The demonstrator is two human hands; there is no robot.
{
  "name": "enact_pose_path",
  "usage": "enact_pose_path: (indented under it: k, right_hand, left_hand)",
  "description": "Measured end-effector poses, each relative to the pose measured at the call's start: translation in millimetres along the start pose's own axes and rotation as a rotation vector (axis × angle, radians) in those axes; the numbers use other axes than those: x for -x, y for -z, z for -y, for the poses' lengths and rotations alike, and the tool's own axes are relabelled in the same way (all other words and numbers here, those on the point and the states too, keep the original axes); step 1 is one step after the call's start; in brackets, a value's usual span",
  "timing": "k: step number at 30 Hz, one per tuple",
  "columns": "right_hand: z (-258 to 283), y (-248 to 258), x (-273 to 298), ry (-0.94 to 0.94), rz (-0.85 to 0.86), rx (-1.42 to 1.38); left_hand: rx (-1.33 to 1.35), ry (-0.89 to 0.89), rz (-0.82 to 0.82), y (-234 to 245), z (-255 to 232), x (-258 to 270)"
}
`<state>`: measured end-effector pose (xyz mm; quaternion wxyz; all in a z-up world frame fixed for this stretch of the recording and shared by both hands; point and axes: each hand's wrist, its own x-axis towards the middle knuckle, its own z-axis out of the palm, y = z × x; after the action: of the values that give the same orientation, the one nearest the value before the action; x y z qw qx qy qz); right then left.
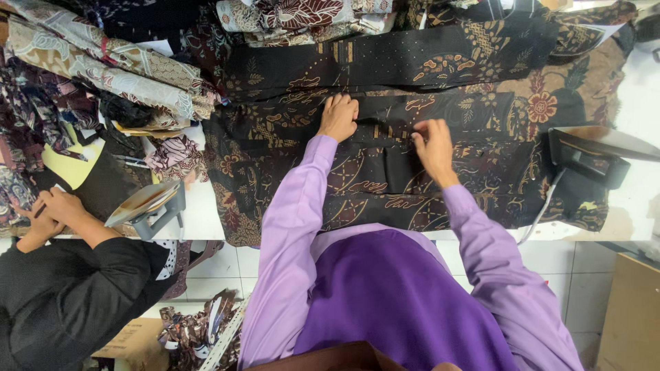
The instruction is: The person folds a large piece of dark patterned fabric on a table, repeatedly aligning edges and smoothing the surface. The fabric is folded into progressively smaller sections and stacked on the table.
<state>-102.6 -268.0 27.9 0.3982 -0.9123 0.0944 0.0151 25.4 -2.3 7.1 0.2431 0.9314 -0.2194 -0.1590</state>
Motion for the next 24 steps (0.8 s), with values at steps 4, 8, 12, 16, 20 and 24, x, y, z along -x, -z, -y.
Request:
enact_pose_path:
  k: [4, 8, 12, 16, 20, 24]
  right_hand:
    - [9, -18, 28, -0.274, 0.350, -0.455]
    - [46, -42, 40, -0.415, 0.591, -0.757]
    - [90, -42, 55, -0.524, 0.491, -1.079]
    - [119, -25, 61, -0.477, 0.493, -1.209]
    - [125, 12, 59, -0.315, 0.846, -1.081]
    - [112, 44, 54, -0.467, 0.967, -0.960]
  left_hand:
    - [0.189, 0.090, 0.154, 6, -7, 1]
    - [0.249, 0.123, 0.367, -1, -20, 6]
    - [1.261, 0.216, 0.511, -5, -40, 24]
    - [1.869, 0.333, 0.521, 17, -55, 45]
    - [2.110, 0.360, 0.278, 61, -58, 66]
    - [2.182, 0.223, -0.020, 103, -44, 77]
